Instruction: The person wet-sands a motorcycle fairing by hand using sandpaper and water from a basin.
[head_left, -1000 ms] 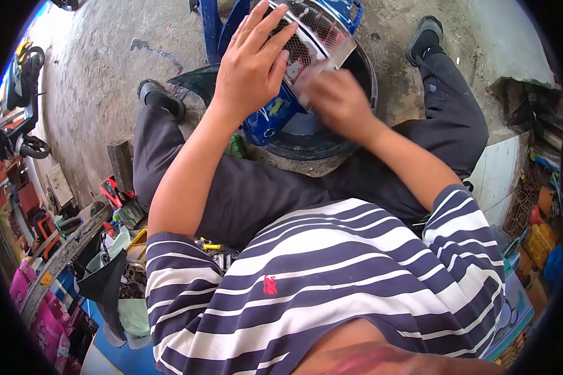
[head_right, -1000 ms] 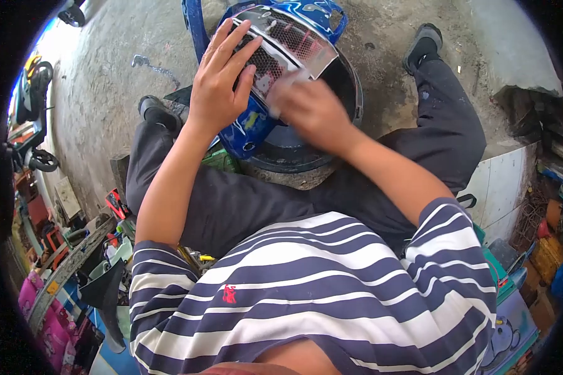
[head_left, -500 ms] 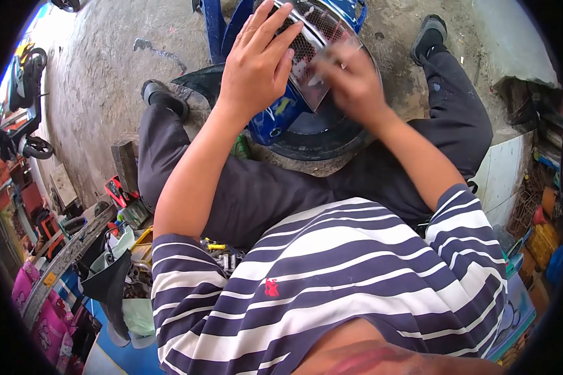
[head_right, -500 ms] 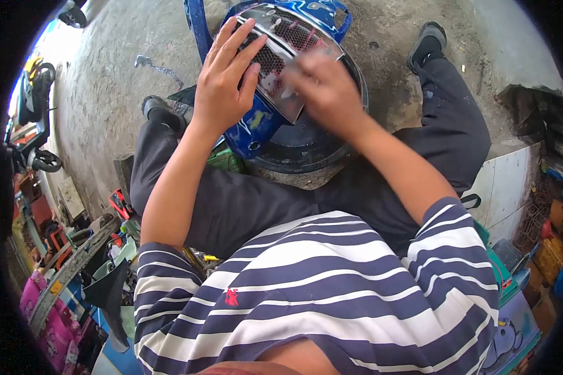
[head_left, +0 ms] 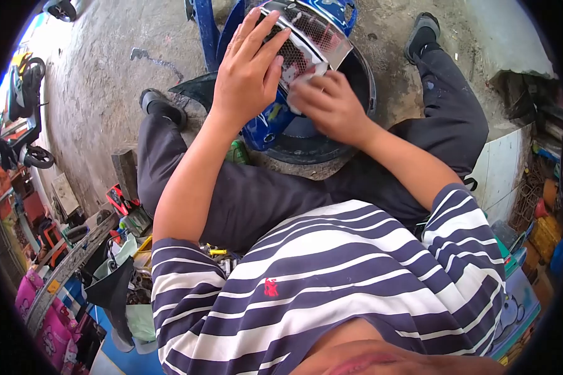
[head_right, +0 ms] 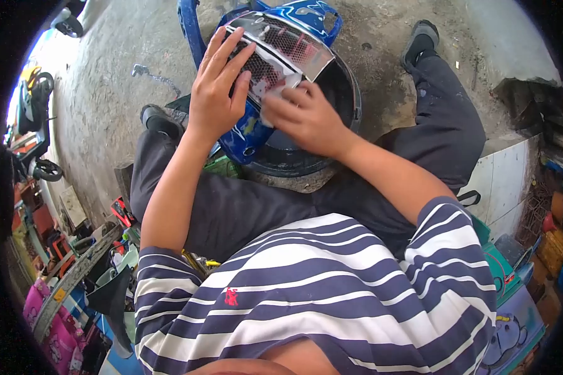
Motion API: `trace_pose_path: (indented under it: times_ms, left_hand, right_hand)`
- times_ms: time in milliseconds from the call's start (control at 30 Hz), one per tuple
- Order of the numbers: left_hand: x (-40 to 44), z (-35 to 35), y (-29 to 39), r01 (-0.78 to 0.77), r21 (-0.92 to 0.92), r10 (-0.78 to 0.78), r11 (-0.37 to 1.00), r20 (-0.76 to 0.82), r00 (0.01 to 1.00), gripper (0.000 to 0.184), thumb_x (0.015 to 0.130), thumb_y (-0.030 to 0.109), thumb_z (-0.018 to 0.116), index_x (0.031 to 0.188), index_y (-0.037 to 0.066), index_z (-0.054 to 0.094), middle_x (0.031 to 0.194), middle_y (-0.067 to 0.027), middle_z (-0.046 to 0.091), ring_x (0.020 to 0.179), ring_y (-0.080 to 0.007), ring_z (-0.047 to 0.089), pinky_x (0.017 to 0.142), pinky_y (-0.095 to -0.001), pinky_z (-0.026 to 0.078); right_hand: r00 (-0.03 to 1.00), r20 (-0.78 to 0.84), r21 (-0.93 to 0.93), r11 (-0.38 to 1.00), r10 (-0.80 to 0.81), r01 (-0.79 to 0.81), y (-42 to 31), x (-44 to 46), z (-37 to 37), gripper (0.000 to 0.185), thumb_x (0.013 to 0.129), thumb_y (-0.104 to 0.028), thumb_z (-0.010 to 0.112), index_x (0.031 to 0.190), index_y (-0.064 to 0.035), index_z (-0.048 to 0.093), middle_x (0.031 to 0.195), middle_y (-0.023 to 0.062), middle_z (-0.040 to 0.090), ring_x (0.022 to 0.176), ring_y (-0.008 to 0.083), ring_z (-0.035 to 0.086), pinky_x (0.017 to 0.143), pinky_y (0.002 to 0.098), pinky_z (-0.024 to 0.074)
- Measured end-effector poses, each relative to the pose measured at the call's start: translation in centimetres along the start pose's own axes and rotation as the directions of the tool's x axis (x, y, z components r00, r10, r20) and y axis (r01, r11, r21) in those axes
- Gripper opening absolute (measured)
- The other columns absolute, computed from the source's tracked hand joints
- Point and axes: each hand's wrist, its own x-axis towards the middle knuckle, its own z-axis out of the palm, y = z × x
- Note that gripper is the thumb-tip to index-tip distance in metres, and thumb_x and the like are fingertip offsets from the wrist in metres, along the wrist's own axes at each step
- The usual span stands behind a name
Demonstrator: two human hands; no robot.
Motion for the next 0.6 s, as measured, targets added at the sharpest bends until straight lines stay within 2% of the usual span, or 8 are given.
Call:
trace_pose_path:
  times_ms: [100,167,233,300,333,433,500,600]
  left_hand:
    - [0.0,0.1,0.1,0.01,0.009,-0.01,1.0,0.004,1.0,0.043,0.1,0.005,0.069,0.143,0.007,0.076,0.165,-0.0143,0.06,0.161,-0.0419,0.047,0.129,-0.0524,0.042]
    - [-0.1,-0.1,0.2,0.011,0.022,-0.011,1.0,0.012,1.0,0.043,0.101,0.006,0.069,0.143,0.007,0.075,0.165,-0.0144,0.06,0.161,-0.042,0.047,0.129,-0.0522,0.042]
    - [0.0,0.0,0.1,0.003,0.021,-0.003,1.0,0.006,1.0,0.043,0.101,0.006,0.069,0.143,0.008,0.075,0.165,-0.0141,0.06,0.161,-0.0417,0.047,0.129,-0.052,0.042]
    - [0.1,0.1,0.1,0.002,0.015,-0.002,1.0,0.001,1.0,0.043,0.102,0.007,0.069,0.144,0.008,0.076,0.165,-0.0135,0.06,0.161,-0.0413,0.047,0.129,-0.0518,0.042]
    - [0.1,-0.1,0.1,0.004,0.017,-0.004,1.0,0.003,1.0,0.042,0.102,0.007,0.069,0.144,0.008,0.076,0.165,-0.0132,0.06,0.161,-0.041,0.047,0.129,-0.0516,0.042]
    - [0.0,0.1,0.2,0.01,0.02,-0.01,1.0,-0.006,1.0,0.043,0.102,0.007,0.069,0.144,0.009,0.076,0.166,-0.0129,0.06,0.161,-0.0408,0.047,0.129,-0.0518,0.042]
    - [-0.2,0.0,0.1,0.016,0.018,-0.016,1.0,0.007,1.0,0.043,0.102,0.006,0.069,0.144,0.009,0.075,0.166,-0.0129,0.06,0.161,-0.0413,0.047,0.129,-0.0522,0.042]
    - [0.0,0.1,0.2,0.013,0.014,-0.013,1.0,0.003,1.0,0.043,0.102,0.006,0.069,0.144,0.009,0.075,0.166,-0.0128,0.06,0.161,-0.0415,0.047,0.129,-0.0524,0.042]
  right_hand:
    - [0.997,-0.071,0.02,0.999,0.042,-0.04,2.1,0.0,0.2,0.04,0.082,-0.003,0.075,0.121,-0.0094,0.079,0.137,0.0106,0.073,0.126,0.0314,0.069,0.105,0.0528,0.0532]
    - [0.957,-0.177,0.042,0.974,0.228,-0.224,4.4,1.3,-0.5,0.04,0.085,0.0,0.074,0.122,-0.0103,0.08,0.137,0.0078,0.073,0.133,0.0333,0.068,0.109,0.0507,0.0503]
    - [0.959,-0.167,0.002,0.972,0.23,-0.233,3.8,0.6,0.3,0.029,0.089,-0.01,0.076,0.117,-0.0161,0.079,0.139,0.0042,0.073,0.133,0.0269,0.069,0.11,0.0568,0.047]
    - [0.996,-0.023,-0.001,0.996,0.091,-0.091,0.7,-0.7,0.3,0.03,0.089,-0.014,0.076,0.119,-0.0187,0.079,0.142,0.0035,0.072,0.136,0.0251,0.068,0.111,0.0573,0.0433]
    - [0.999,0.037,-0.082,0.996,-0.036,0.039,-0.3,-0.8,0.6,0.03,0.089,-0.019,0.077,0.119,-0.0211,0.08,0.144,0.0029,0.071,0.14,0.0234,0.066,0.11,0.0565,0.0404]
    - [0.998,0.004,-0.061,0.997,0.056,-0.056,1.5,-0.8,0.6,0.034,0.088,-0.017,0.079,0.121,-0.0209,0.081,0.144,0.0017,0.071,0.139,0.0235,0.065,0.108,0.0537,0.0402]
    - [0.956,-0.156,0.019,0.968,0.25,-0.25,3.4,0.4,0.3,0.041,0.085,-0.012,0.08,0.124,-0.0193,0.081,0.144,0.0006,0.071,0.137,0.0247,0.066,0.105,0.0523,0.0419]
    - [0.997,-0.031,-0.014,0.998,0.065,-0.065,1.7,-1.2,0.8,0.037,0.087,-0.014,0.075,0.124,-0.0191,0.081,0.142,-0.0003,0.072,0.137,0.0247,0.065,0.107,0.0538,0.0432]
